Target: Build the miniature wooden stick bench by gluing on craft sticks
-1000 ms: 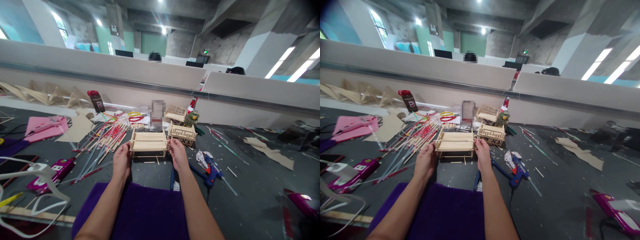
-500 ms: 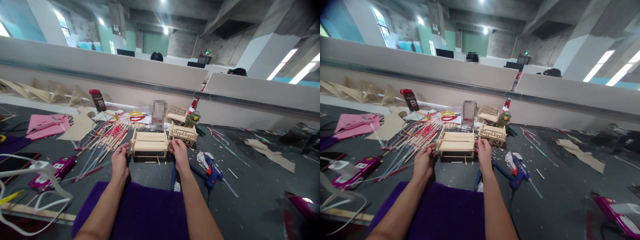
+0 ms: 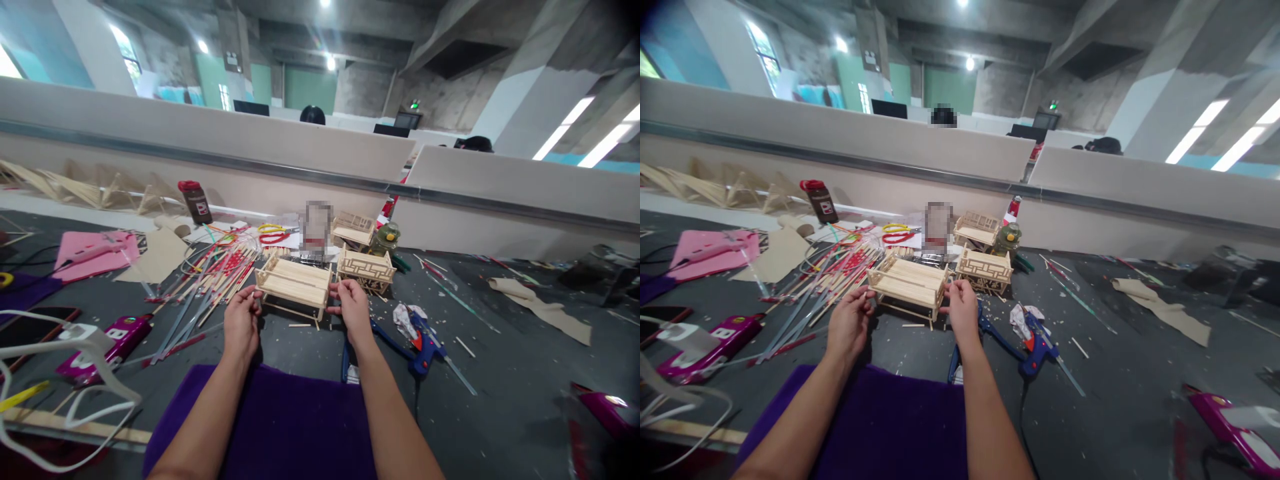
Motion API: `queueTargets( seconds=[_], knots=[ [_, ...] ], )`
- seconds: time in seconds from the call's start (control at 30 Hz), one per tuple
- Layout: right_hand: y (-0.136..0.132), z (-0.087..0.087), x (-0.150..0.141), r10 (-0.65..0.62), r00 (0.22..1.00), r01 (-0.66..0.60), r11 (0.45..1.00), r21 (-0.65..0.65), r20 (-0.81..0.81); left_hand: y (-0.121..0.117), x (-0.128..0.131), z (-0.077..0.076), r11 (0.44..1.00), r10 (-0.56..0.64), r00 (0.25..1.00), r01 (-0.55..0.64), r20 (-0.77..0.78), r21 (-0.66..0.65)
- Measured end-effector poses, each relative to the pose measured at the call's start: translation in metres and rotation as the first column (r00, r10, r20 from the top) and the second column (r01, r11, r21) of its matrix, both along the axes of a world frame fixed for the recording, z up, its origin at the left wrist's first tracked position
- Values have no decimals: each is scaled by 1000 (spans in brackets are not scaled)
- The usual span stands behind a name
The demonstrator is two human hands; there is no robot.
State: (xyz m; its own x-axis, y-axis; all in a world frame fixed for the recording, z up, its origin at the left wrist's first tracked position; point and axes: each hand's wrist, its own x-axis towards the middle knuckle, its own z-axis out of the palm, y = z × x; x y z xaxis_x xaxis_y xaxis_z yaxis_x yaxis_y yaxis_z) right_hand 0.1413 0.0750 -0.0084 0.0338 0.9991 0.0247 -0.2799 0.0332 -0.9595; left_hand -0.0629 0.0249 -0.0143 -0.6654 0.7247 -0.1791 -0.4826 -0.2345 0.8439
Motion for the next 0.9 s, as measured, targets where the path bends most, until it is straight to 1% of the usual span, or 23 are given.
queueTargets(
  seconds=[0.13, 0.27, 0.37, 0.43, 0.53, 0.67, 0.73, 0.8, 0.9],
  knots=[
    [1, 0, 1, 17, 1000, -17, 1000, -7, 14, -5, 1, 0, 1000, -27, 999, 27, 18, -12],
    [0, -1, -3, 42, 997, -41, 999, -14, 69, -11, 8, 0, 986, -159, 986, 161, 44, -46],
    [-1, -2, -5, 15, 994, -16, 1000, 10, 109, -13, 15, 1, 959, -271, 961, 275, 58, -68],
    [-1, -3, -7, -3, 994, 0, 1000, 29, 106, -13, 18, 2, 930, -353, 935, 356, 45, -95],
    [-2, -2, -10, 24, 998, -26, 999, 24, 66, -13, 22, 2, 894, -432, 902, 429, 6, -128],
    [-6, 1, -13, 138, 990, -138, 990, -32, -13, -9, 25, 3, 890, -432, 901, 433, 43, -141],
    [-7, 2, -13, 177, 984, -178, 983, -49, -14, -6, 25, 3, 895, -418, 906, 424, 73, -138],
    [-7, 4, -12, 170, 985, -169, 984, -50, 17, -4, 25, 2, 902, -408, 908, 417, 92, -115],
    [-6, 5, -9, 77, 994, -76, 997, -15, 73, -3, 22, 2, 911, -393, 910, 405, 135, -79]
  ],
)
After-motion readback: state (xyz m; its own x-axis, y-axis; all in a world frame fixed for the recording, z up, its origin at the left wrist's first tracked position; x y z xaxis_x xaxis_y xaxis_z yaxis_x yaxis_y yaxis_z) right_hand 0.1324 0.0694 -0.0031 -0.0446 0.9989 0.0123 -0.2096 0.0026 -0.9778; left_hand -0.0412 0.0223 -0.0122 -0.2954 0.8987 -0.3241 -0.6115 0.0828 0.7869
